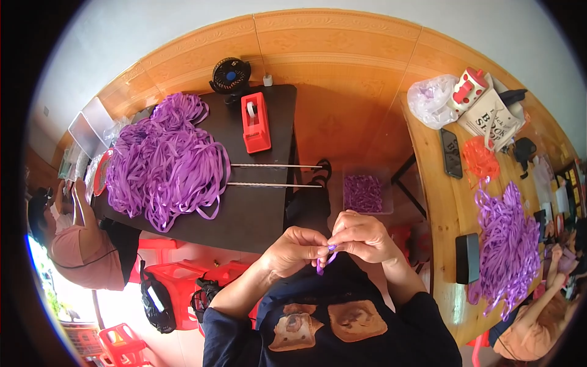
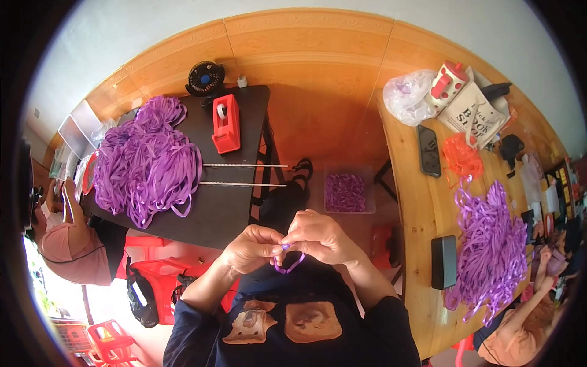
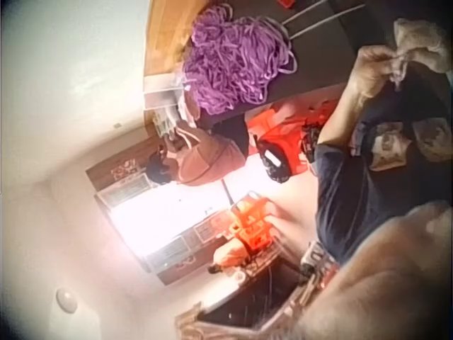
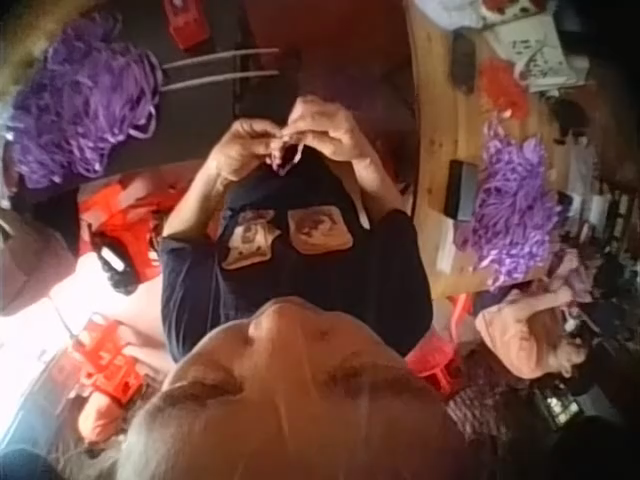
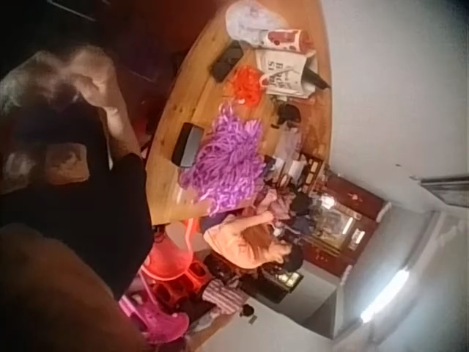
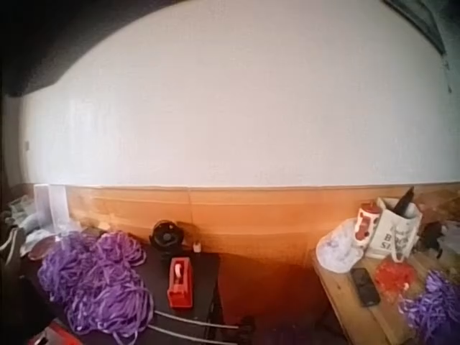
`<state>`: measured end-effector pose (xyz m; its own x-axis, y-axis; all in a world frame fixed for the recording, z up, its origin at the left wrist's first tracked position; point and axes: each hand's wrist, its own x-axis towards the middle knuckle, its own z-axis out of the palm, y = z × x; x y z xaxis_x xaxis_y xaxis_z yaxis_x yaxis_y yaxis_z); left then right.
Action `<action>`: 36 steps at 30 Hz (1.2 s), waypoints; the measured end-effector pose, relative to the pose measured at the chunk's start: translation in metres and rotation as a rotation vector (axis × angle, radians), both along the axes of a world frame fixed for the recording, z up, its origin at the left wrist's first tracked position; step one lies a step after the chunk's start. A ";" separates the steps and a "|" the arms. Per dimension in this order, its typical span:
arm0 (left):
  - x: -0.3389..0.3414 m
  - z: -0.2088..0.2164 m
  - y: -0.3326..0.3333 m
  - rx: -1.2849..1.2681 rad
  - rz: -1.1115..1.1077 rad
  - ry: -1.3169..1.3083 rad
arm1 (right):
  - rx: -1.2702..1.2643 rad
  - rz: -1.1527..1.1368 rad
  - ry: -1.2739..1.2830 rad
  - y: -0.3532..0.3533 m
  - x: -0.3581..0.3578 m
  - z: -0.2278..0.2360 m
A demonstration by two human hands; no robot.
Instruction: The recorder is wrapping purple ribbons around a metal jig to measure and cut them into loops.
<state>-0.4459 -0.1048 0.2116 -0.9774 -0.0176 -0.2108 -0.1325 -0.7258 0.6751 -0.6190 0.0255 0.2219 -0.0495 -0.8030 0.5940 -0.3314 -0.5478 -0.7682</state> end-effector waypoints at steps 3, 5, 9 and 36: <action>-0.001 0.001 -0.001 -0.025 -0.032 -0.012 | -0.034 0.001 0.042 0.001 -0.003 0.004; -0.001 -0.003 -0.002 -0.025 -0.059 -0.011 | -0.056 -0.009 0.118 0.002 -0.003 0.008; 0.000 -0.002 -0.002 -0.136 -0.066 -0.003 | -0.077 -0.018 0.233 0.004 -0.002 0.013; 0.004 -0.028 0.026 -0.409 0.220 -0.182 | -0.149 -0.646 0.669 -0.004 -0.003 -0.025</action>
<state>-0.4417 -0.0790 0.1835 -0.8893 -0.3357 -0.3106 -0.1484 -0.4305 0.8903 -0.6216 0.0213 0.1972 -0.0697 -0.6526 0.7545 -0.9524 -0.1815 -0.2450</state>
